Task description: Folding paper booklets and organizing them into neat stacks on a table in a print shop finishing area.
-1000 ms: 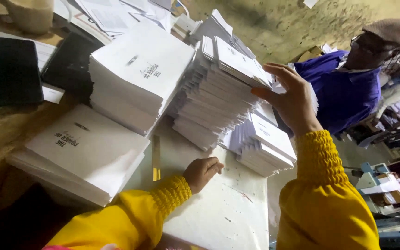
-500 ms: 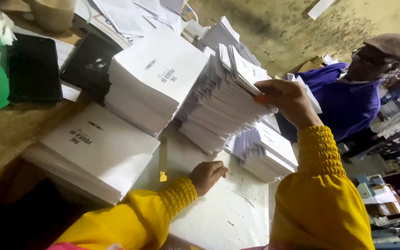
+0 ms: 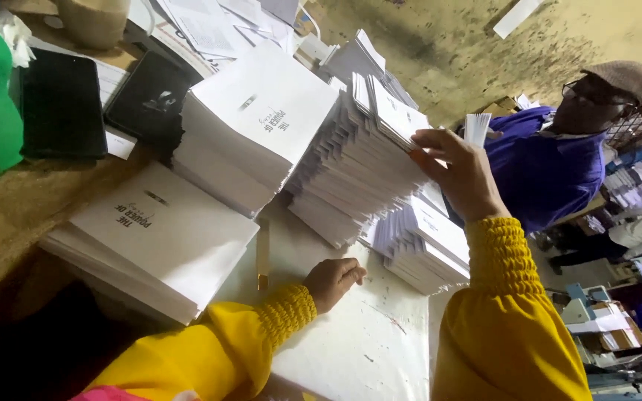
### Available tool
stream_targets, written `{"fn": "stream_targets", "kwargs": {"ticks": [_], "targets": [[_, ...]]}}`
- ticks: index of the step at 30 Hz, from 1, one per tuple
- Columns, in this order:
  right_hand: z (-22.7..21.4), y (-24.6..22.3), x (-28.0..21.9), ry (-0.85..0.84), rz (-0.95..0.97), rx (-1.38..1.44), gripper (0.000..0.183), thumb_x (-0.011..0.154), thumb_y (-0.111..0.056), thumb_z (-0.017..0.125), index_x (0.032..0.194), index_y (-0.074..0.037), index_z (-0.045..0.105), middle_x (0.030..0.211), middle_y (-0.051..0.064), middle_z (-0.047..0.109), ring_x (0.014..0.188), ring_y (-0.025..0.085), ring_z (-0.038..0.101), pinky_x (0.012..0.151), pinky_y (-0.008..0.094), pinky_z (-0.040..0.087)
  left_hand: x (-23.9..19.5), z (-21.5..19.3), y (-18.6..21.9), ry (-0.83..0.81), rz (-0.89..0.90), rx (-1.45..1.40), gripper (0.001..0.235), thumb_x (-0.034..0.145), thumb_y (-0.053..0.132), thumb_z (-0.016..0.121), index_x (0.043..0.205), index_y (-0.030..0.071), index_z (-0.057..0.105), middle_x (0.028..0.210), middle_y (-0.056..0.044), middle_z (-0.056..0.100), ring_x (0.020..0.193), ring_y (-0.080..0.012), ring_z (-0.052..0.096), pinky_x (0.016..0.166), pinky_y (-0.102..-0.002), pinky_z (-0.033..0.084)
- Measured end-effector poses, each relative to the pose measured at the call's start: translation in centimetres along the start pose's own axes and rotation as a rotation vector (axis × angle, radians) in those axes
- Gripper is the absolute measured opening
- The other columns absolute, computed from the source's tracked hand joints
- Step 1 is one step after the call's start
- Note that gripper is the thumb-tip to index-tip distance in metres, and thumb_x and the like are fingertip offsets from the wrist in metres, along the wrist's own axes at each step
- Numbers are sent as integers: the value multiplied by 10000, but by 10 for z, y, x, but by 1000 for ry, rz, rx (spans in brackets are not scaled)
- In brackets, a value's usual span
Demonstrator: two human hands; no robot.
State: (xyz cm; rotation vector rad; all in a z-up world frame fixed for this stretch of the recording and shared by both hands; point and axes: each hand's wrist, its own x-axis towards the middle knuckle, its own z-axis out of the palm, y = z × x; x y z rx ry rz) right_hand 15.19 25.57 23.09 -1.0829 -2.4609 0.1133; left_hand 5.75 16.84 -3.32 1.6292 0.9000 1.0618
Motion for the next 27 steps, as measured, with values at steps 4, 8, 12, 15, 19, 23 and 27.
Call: {"fn": "stream_targets", "kwargs": {"ticks": [4,8,12,15,19,23,27], "targets": [[3,-6,6,42,-63,-213,440,983,-419,613,1264,-81,608,1143,212,642,1077,396,610,901,537,496,0,0,2,-8,32,19,477,1046,471,320,910,130,625,911,-115,714,878,-297,696,803,-429,552],[14,-17,21,96,-118,-205,503,979,-452,620,1277,-48,589,1177,229,625,1118,414,594,932,533,476,-1,-3,6,-12,-1,12,439,1046,442,346,919,127,625,932,-114,714,898,-294,695,821,-414,549],[26,-24,30,112,-30,-248,550,986,-516,585,1241,-29,597,1120,251,645,1056,413,625,893,527,501,1,-1,6,-3,-20,11,418,1046,432,348,919,142,621,914,-90,714,881,-277,697,819,-399,547],[30,-23,29,82,68,-268,437,993,-448,611,1206,-67,619,1069,204,675,1013,391,644,857,504,523,-2,-4,5,-7,30,-3,425,1045,423,352,914,120,620,893,-114,710,883,-319,692,798,-443,545],[27,-28,30,70,39,-289,355,1024,-383,582,1169,-66,648,1038,175,705,963,361,677,805,469,537,2,0,1,-22,17,-1,415,1047,418,346,905,137,616,859,-105,704,851,-304,687,787,-433,541],[24,-15,31,80,16,-344,255,1023,-248,511,1140,-44,608,870,227,659,833,426,657,721,531,496,1,-2,3,-24,-4,-10,428,1040,443,341,898,148,618,839,-110,700,835,-303,688,785,-426,539],[31,12,24,329,-25,-561,137,961,-116,518,1040,-9,551,666,251,587,666,470,626,557,592,426,0,-2,3,10,19,-11,413,1033,425,365,884,139,622,828,-116,702,832,-316,690,773,-440,541]]}}
